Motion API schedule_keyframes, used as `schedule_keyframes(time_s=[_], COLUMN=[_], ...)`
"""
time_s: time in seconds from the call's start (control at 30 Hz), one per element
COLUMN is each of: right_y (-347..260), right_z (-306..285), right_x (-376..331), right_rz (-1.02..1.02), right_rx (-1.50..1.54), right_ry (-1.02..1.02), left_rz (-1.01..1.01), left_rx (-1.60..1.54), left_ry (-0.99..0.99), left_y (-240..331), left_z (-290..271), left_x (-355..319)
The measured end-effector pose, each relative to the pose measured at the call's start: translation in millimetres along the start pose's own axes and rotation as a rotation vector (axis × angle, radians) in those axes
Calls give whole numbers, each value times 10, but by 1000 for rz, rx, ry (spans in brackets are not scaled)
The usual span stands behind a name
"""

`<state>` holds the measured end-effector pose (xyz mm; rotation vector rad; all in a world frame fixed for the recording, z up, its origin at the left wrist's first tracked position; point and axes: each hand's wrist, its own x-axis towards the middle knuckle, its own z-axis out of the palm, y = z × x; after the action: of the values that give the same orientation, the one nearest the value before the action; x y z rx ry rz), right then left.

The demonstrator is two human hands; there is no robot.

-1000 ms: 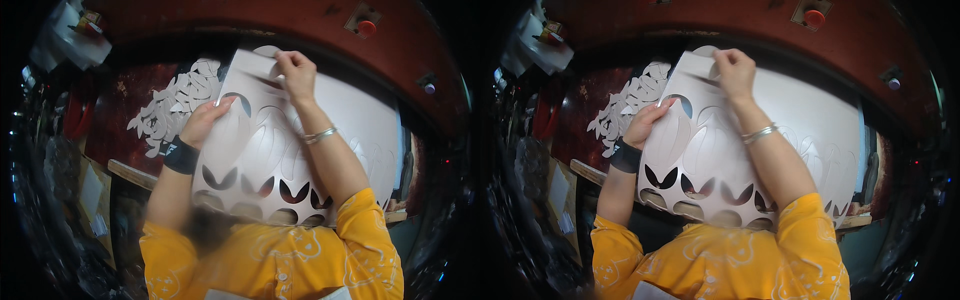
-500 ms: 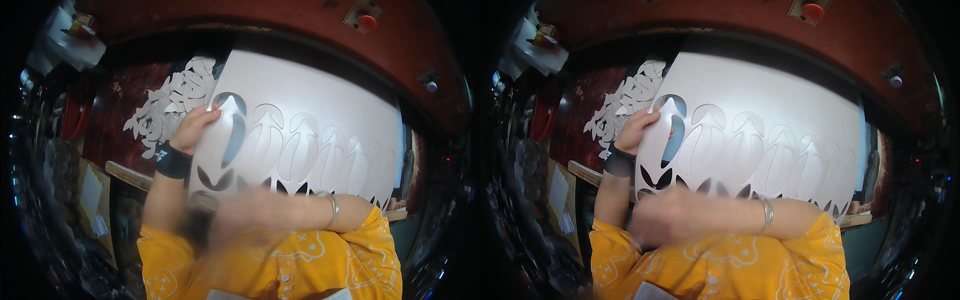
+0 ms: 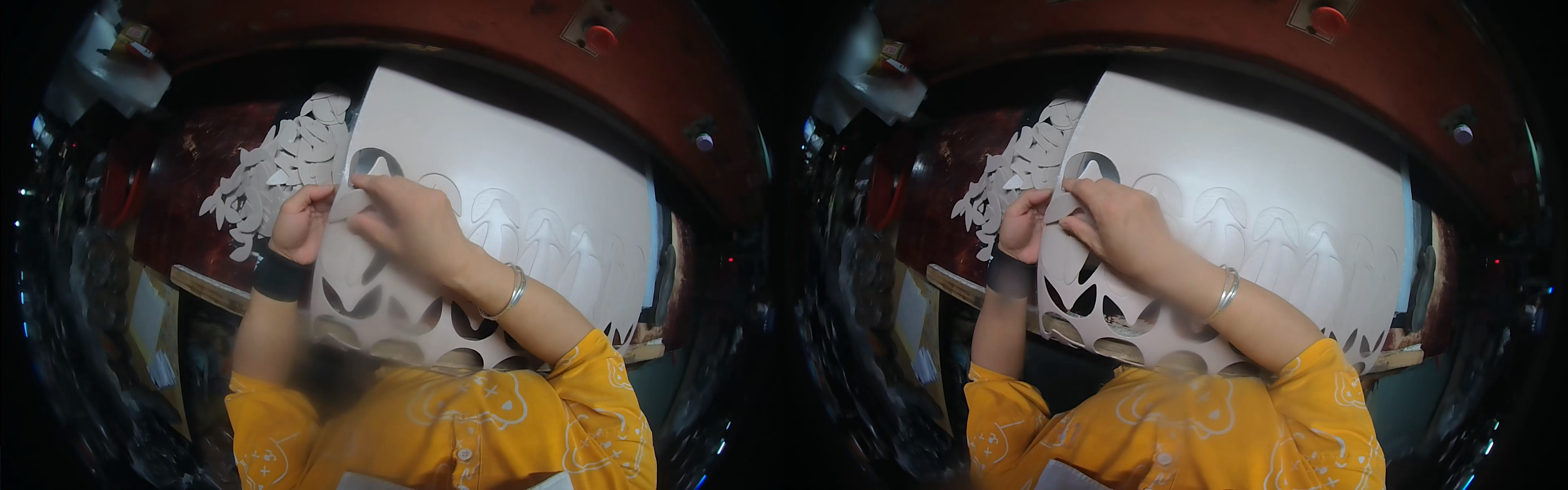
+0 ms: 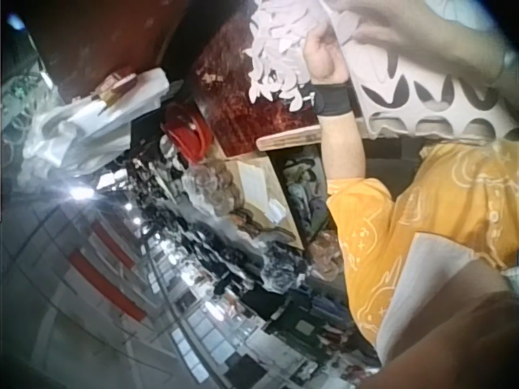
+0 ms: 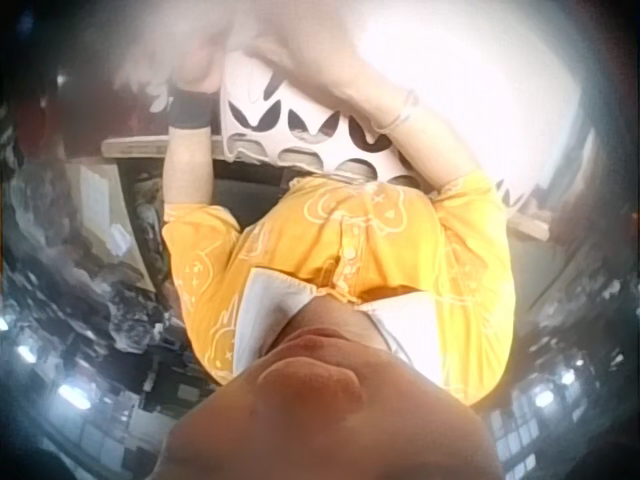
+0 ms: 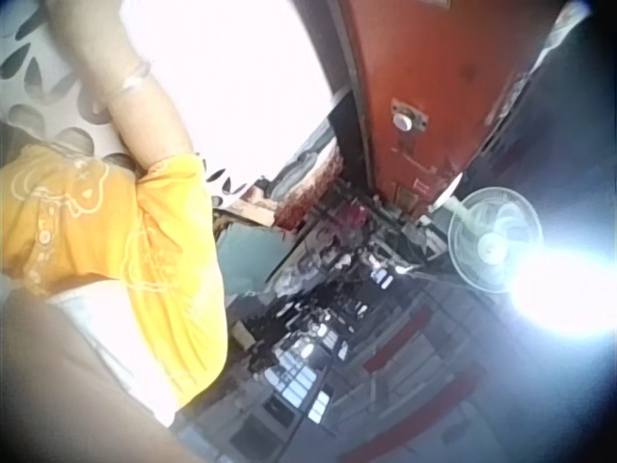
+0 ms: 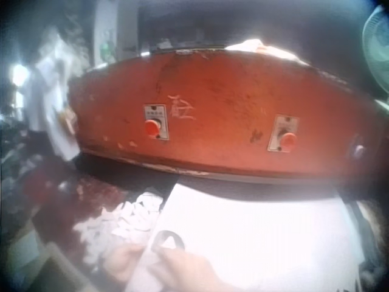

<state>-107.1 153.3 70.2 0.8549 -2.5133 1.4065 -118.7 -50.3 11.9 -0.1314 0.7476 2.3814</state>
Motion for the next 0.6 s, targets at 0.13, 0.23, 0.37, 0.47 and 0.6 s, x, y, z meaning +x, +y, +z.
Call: schedule_keyframes(time_s=[0.13, 0.23, 0.37, 0.47, 0.6], right_y=[111, 147, -258, -716, -281], right_z=[9, 27, -105, -296, -819], right_x=[-34, -66, -238, -353, -213], right_rz=[-87, -150, -337, -562, 214], right_rx=[-10, -2, 33, 893, 539], right_ry=[59, 85, -206, -171, -267], left_rz=[17, -32, 36, 98, -93], left_rx=[141, 192, 127, 251, -131], left_ry=[-189, -111, -142, -13, -229], left_y=[-7, 1, -36, -131, -282], left_z=[4, 66, 204, 274, 260], left_x=[59, 83, 105, 140, 195])
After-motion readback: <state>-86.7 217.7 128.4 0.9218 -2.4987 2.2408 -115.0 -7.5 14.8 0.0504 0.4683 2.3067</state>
